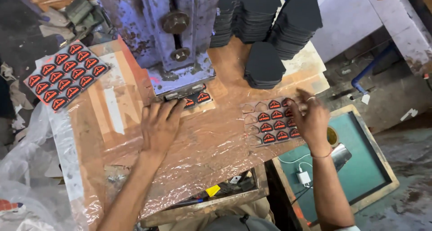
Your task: The person repeatedly picks up black foam pads from a stack, places them under a press machine, and then applies orange triangular stickers onto the pads by hand. The finished items are moved to a plastic bag on the left side of the table.
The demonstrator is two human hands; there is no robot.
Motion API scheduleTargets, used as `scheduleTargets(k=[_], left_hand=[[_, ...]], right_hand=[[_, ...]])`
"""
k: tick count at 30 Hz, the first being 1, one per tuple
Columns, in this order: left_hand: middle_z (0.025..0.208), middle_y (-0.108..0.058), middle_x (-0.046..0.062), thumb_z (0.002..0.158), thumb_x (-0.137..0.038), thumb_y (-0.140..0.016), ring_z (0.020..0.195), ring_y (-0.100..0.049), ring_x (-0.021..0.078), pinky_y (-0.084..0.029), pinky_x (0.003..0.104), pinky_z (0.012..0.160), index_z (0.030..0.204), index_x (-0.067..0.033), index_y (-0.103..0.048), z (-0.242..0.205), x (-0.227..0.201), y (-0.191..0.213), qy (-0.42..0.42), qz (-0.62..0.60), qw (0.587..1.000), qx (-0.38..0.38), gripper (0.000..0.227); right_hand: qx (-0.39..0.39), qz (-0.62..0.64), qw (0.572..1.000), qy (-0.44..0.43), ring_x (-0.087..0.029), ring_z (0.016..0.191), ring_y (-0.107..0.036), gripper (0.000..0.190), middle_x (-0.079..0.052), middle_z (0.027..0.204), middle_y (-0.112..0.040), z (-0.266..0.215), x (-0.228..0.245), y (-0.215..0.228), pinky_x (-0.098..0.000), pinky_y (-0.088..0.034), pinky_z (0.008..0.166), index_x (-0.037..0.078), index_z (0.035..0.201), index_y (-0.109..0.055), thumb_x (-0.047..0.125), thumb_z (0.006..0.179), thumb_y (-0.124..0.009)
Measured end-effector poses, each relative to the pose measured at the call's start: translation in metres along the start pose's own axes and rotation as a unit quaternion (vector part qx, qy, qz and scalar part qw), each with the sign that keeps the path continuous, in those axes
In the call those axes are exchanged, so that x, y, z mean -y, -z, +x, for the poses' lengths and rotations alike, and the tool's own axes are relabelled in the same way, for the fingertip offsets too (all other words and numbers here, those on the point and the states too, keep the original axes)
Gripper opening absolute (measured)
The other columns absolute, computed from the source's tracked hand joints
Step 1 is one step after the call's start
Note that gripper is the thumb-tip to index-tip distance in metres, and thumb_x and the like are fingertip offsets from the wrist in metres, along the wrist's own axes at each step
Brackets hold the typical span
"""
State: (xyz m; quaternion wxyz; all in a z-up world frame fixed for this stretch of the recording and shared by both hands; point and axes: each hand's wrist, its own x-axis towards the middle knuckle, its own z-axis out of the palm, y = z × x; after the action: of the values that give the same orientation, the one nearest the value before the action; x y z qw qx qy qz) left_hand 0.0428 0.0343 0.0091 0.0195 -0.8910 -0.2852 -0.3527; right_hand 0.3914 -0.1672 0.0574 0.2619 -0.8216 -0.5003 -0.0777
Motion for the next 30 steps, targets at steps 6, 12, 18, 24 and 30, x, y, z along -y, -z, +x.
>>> scheduleTargets(k=[6, 12, 18, 24, 30], left_hand=[[0.116, -0.069, 0.0, 0.078, -0.009, -0.076, 0.109, -0.063, 0.0216, -0.052, 0.044, 0.098, 0.124, -0.0133, -0.075, 0.001, -0.001, -0.018, 0.023, 0.014, 0.997, 0.079, 0.046], [0.11, -0.069, 0.005, 0.081, -0.011, -0.075, 0.106, -0.062, 0.028, -0.053, 0.045, 0.091, 0.121, -0.0123, -0.075, -0.034, -0.036, 0.076, 0.118, -0.046, 0.984, 0.122, 0.04], [0.12, -0.068, 0.009, 0.069, -0.011, -0.07, 0.107, -0.061, 0.0347, -0.052, 0.046, 0.092, 0.118, -0.009, -0.074, -0.088, 0.008, 0.138, 0.204, -0.008, 0.97, 0.129, 0.05], [0.12, -0.07, 0.006, 0.079, -0.036, -0.081, 0.101, -0.061, 0.0343, -0.048, 0.049, 0.093, 0.117, -0.0168, -0.076, -0.088, 0.029, 0.162, 0.286, 0.056, 0.928, 0.232, 0.044], [0.154, -0.044, 0.028, 0.1, -0.041, -0.062, 0.138, -0.045, 0.0485, -0.034, 0.057, 0.115, 0.148, 0.0065, -0.049, -0.032, -0.005, 0.052, 0.119, -0.04, 0.988, 0.089, 0.07]], right_hand=[[-0.018, 0.03, 0.979, 0.2, -0.046, 0.128, -0.057, 0.056, -0.028, 0.138, -0.062, 0.052, 0.062, 0.02, -0.0484, -0.047, 0.107, -0.003, 0.134, -0.066, 0.016, 0.084, -0.083], [0.083, 0.074, 0.971, 0.209, -0.038, 0.11, -0.069, 0.03, -0.018, 0.123, -0.072, 0.077, 0.028, 0.0, -0.045, -0.055, 0.096, 0.004, 0.116, -0.075, 0.013, 0.088, -0.08], [-0.104, 0.095, 0.971, 0.193, -0.029, 0.099, -0.071, 0.008, -0.013, 0.115, -0.073, 0.032, 0.082, 0.01, -0.0406, -0.058, 0.084, 0.001, 0.118, -0.072, 0.006, 0.111, -0.071], [0.146, 0.042, 0.926, 0.347, -0.044, 0.138, -0.046, 0.06, -0.022, 0.147, -0.052, -0.083, 0.143, -0.042, -0.0578, -0.033, 0.115, -0.001, 0.138, -0.055, 0.038, 0.093, -0.061], [0.2, 0.041, 0.904, 0.376, -0.045, 0.15, -0.031, 0.077, -0.023, 0.16, -0.04, -0.005, 0.16, -0.069, -0.0556, -0.016, 0.124, -0.005, 0.15, -0.045, 0.05, 0.097, -0.057]])
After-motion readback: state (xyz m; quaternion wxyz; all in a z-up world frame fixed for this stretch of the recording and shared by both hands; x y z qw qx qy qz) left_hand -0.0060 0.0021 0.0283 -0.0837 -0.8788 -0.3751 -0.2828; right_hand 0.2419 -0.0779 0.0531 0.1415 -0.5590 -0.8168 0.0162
